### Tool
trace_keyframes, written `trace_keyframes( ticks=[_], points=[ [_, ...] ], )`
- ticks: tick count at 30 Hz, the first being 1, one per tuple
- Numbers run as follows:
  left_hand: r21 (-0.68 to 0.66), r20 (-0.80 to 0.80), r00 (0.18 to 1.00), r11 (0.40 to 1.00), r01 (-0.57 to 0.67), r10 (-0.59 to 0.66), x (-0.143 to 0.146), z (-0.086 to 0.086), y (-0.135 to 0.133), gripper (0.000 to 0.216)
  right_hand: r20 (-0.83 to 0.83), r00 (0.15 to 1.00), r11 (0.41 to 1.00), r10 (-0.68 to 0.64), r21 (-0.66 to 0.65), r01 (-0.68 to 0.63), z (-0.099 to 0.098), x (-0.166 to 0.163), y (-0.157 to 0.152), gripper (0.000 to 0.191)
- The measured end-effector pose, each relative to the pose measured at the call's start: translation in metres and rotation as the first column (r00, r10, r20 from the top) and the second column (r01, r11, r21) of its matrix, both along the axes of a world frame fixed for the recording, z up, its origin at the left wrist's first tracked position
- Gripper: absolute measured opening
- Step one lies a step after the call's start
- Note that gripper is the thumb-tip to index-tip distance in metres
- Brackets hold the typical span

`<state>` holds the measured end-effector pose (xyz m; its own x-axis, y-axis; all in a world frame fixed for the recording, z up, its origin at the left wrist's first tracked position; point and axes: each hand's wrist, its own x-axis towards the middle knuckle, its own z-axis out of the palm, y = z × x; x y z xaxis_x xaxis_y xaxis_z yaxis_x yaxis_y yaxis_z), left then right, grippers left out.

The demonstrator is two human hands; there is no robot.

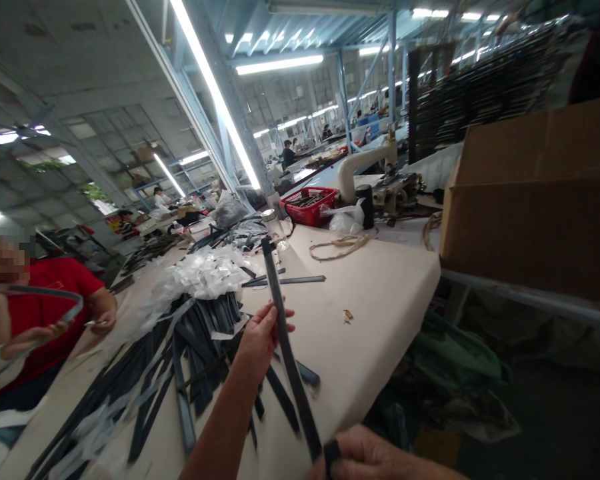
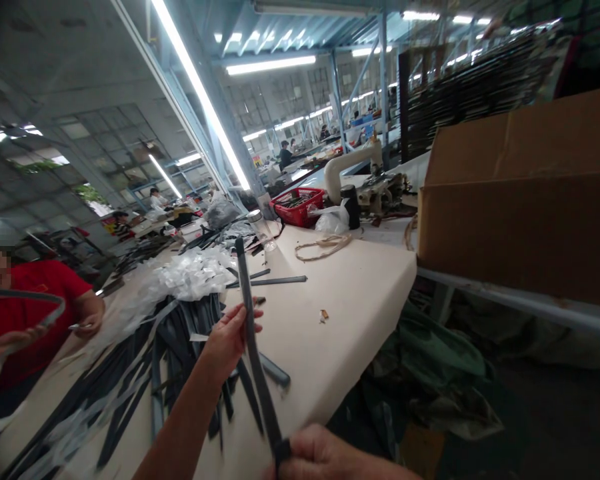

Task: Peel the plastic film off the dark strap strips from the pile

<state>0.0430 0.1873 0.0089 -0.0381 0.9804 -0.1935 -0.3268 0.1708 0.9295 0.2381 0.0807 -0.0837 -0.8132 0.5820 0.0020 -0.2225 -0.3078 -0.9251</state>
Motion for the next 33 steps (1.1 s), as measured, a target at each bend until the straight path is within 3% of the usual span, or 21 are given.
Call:
trace_keyframes(
  ticks=[2,4,6,10,15,18,20,23,28,31,33],
  points=[
    [0.023,-0.118,0.991,0.998,0.064,-0.061,0.003,-0.006,-0.025,0.045,-0.115,0.968,0.97,-0.224,0.069,0.233,0.025,0.011,0.025,0.039],
    [0.019,-0.231,0.968,0.994,0.107,-0.1,0.006,-0.014,-0.051,0.044,-0.162,0.896,0.883,-0.414,0.169,0.438,0.043,0.021,0.055,0.033],
    [0.005,-0.31,0.942,0.991,0.137,-0.129,0.008,-0.022,-0.075,0.041,-0.209,0.847,0.833,-0.489,0.176,0.525,0.053,0.026,0.082,0.032],
    [-0.026,-0.401,0.901,0.986,0.166,-0.162,0.009,-0.039,-0.11,0.043,-0.237,0.86,0.863,-0.451,0.131,0.488,0.061,0.022,0.112,0.035],
    [-0.053,-0.383,0.902,0.979,0.195,-0.2,0.002,-0.047,-0.125,0.051,-0.225,0.867,0.854,-0.445,0.184,0.486,0.071,-0.001,0.1,0.035],
    [0.087,-0.295,0.941,0.976,0.2,-0.167,0.005,-0.036,-0.121,0.056,-0.198,0.863,0.829,-0.464,0.248,0.502,0.076,-0.023,0.077,0.033],
    [0.127,-0.251,0.959,0.978,0.167,-0.131,0.01,-0.025,-0.117,0.053,-0.167,0.892,0.85,-0.421,0.271,0.452,0.079,-0.037,0.063,0.033],
    [0.096,-0.293,0.949,0.984,0.151,-0.117,0.018,-0.009,-0.119,0.037,-0.142,0.919,0.877,-0.367,0.275,0.393,0.083,-0.05,0.054,0.032],
    [0.018,-0.478,0.852,0.967,0.253,-0.214,0.014,-0.004,-0.145,0.035,-0.322,0.814,0.803,-0.484,0.205,0.559,0.09,-0.048,0.062,0.024],
    [-0.04,-0.351,0.896,0.961,0.275,-0.271,0.005,-0.014,-0.164,0.037,-0.242,0.836,0.825,-0.493,0.175,0.538,0.088,-0.038,0.062,0.024],
    [-0.071,-0.217,0.942,0.967,0.245,-0.255,-0.007,-0.021,-0.174,0.045,-0.161,0.852,0.809,-0.498,0.269,0.523,0.082,-0.035,0.067,0.027]
  ],
)
